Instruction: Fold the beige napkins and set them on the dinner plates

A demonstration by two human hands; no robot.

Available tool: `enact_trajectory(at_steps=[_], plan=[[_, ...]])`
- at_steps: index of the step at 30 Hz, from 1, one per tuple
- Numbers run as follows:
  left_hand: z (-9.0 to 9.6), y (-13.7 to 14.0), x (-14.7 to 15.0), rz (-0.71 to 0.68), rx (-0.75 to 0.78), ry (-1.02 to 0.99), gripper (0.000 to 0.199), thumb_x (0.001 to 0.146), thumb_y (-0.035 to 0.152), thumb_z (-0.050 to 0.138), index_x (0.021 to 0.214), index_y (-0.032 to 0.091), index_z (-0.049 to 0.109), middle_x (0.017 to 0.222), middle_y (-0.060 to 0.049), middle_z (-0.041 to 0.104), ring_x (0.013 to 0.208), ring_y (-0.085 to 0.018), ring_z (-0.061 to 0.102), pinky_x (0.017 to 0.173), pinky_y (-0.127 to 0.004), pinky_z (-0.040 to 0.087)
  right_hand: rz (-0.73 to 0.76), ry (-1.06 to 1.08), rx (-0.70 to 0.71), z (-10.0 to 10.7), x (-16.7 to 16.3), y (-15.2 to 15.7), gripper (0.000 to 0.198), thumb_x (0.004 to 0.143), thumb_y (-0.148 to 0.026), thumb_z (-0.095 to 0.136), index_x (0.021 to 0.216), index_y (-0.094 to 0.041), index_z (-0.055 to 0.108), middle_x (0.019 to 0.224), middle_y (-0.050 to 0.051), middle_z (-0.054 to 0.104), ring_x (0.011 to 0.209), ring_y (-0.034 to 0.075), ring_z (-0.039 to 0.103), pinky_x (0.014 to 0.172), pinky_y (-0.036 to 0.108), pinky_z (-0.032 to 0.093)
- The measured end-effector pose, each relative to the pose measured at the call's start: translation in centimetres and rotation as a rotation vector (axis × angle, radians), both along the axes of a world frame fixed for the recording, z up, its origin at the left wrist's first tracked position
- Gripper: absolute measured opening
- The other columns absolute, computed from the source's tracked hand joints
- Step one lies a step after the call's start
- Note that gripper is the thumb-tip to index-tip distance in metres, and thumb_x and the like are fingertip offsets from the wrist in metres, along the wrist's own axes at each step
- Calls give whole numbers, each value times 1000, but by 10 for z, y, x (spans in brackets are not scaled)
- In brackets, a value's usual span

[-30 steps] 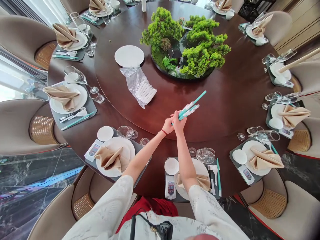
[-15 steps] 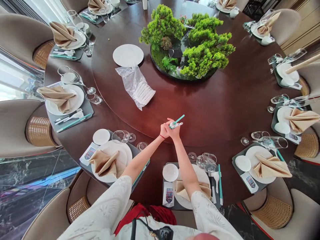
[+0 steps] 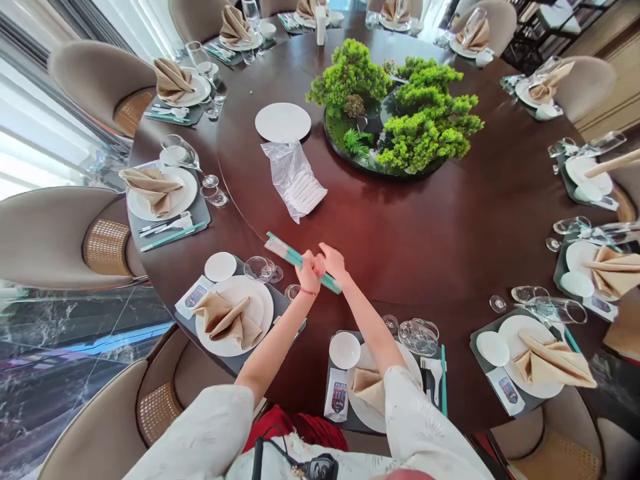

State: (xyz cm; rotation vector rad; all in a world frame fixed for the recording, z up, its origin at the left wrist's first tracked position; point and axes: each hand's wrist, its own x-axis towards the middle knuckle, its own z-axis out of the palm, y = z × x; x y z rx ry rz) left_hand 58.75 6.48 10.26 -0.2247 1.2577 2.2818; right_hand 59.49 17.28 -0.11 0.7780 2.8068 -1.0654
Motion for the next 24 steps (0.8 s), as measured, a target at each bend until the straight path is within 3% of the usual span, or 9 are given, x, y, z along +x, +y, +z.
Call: enact_trajectory(at_steps=[3,6,10,13,16,21,24], plan=[[28,-65,28,-59,85,-144,72,100,61,62,60,23,15,46,8,10,36,-7,17,40,-23,22,326,-106,112,-20,-19,-25,66,90,-33,83,151,-17,64,167,12,49,163,32,37,131,46,40],[40,-110,61,-114,114,-292,72,99,58,64,61,22,14,47,8,7,37,-8,12,39,-22,21,366,-124,172,-31,-12,-33,65,97,-37,76,156,-16,59,170,11,44,166,30,30,134,47,35],[43,-138,90,-219,193,-391,76,90,53,74,59,22,12,45,9,4,37,-7,7,37,-21,18,381,-127,227,-39,16,-27,82,92,-37,79,164,-11,49,174,14,37,168,31,25,140,49,22],[45,-149,99,-320,253,-423,77,86,49,78,58,22,12,44,10,5,37,-6,5,35,-20,17,373,-153,257,-40,35,-20,86,90,-33,81,165,-9,47,174,16,36,168,32,25,140,50,22],[51,-159,100,-363,287,-468,71,92,47,72,59,22,14,44,10,6,37,-6,5,35,-19,18,326,-177,271,-39,58,-12,83,88,-27,81,164,-12,50,172,16,39,166,31,29,137,48,31],[59,-177,93,-279,309,-583,65,101,40,61,62,22,11,47,10,3,40,-6,-1,36,-18,12,189,-288,291,-26,111,-2,77,89,-19,76,162,-16,52,171,15,42,166,28,32,126,42,48],[61,-192,91,-234,275,-641,63,104,38,56,64,21,11,49,10,1,43,-6,-4,36,-17,9,25,-371,343,-5,117,3,66,87,-26,82,148,-9,65,159,25,55,154,35,50,116,45,54]])
